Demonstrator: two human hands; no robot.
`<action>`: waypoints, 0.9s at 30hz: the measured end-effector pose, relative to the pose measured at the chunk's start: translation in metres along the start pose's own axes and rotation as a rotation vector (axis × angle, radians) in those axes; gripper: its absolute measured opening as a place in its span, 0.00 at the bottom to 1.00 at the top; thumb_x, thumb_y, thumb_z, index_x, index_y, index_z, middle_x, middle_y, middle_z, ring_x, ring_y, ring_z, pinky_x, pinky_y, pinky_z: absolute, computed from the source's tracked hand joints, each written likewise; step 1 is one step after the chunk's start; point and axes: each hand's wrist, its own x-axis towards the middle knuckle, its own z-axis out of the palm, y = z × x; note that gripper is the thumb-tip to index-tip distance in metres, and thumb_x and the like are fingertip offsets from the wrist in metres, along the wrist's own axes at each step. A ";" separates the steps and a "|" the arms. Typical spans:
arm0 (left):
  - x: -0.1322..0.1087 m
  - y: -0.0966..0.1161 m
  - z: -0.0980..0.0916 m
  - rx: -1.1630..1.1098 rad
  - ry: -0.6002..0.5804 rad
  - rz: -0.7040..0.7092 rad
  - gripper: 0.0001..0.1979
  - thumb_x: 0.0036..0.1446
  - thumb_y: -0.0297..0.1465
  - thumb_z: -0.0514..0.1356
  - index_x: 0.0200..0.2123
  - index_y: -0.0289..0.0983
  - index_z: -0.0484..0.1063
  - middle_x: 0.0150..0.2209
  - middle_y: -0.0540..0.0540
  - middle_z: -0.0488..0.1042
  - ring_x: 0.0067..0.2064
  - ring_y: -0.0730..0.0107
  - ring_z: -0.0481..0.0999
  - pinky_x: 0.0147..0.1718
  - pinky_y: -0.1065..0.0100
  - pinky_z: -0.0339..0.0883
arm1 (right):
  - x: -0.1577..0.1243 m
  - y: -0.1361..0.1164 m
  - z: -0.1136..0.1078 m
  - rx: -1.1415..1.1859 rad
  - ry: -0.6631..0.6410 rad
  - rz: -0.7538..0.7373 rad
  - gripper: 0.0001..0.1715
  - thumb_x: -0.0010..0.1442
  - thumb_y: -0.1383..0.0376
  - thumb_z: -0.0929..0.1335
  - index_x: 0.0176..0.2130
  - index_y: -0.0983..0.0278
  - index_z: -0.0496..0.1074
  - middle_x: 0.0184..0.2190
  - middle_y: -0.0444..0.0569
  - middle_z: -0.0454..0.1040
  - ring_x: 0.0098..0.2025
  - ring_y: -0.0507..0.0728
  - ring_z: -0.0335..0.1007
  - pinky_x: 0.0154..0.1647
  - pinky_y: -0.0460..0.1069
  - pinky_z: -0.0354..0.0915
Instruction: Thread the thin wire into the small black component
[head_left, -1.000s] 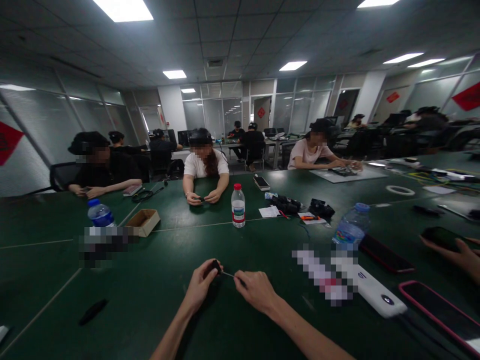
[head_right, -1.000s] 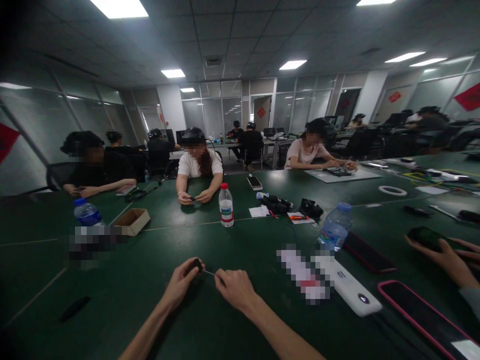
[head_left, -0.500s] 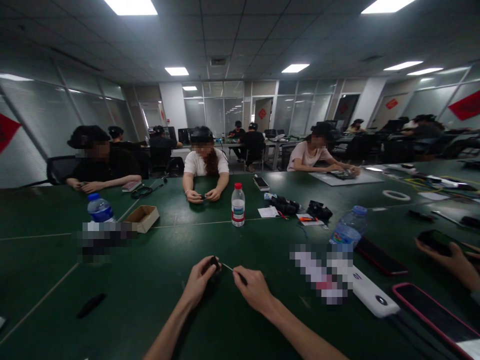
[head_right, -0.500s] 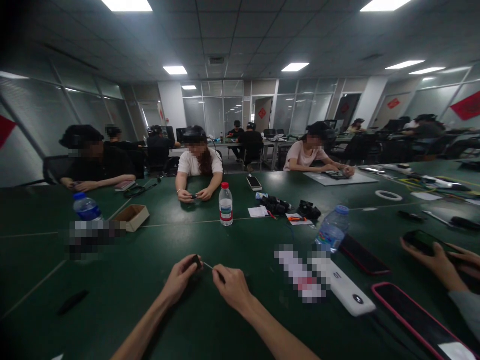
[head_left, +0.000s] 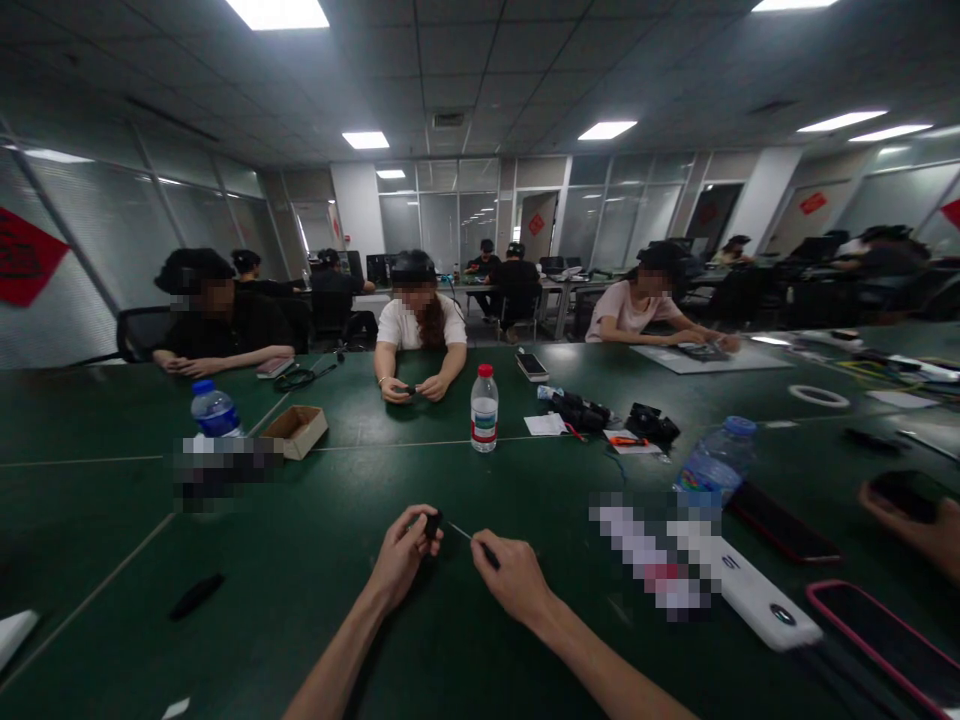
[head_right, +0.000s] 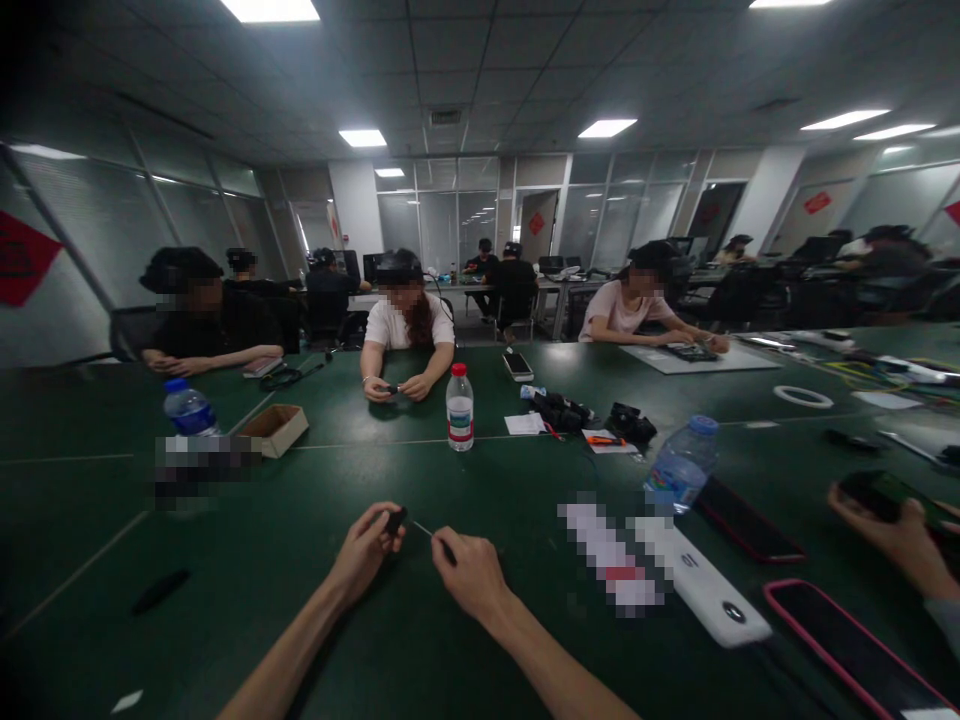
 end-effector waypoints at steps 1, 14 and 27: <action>0.000 0.000 0.000 -0.008 -0.007 -0.005 0.18 0.55 0.41 0.65 0.42 0.34 0.72 0.28 0.46 0.75 0.26 0.73 0.71 0.28 0.72 0.62 | 0.000 0.000 -0.001 0.005 -0.006 0.009 0.20 0.68 0.61 0.55 0.40 0.62 0.73 0.30 0.47 0.76 0.28 0.52 0.72 0.28 0.44 0.63; -0.001 0.000 0.002 0.037 0.037 0.039 0.17 0.50 0.38 0.69 0.38 0.32 0.76 0.26 0.51 0.68 0.23 0.81 0.61 0.24 0.75 0.56 | -0.001 0.001 -0.004 0.051 -0.100 0.005 0.19 0.69 0.61 0.56 0.43 0.61 0.72 0.31 0.45 0.76 0.29 0.51 0.72 0.30 0.43 0.64; 0.002 -0.007 -0.005 0.161 0.032 0.047 0.22 0.49 0.40 0.69 0.46 0.35 0.75 0.36 0.44 0.76 0.34 0.70 0.73 0.31 0.72 0.65 | -0.001 -0.005 -0.005 -0.071 -0.127 0.009 0.18 0.67 0.61 0.57 0.41 0.60 0.74 0.32 0.45 0.77 0.31 0.52 0.73 0.30 0.43 0.62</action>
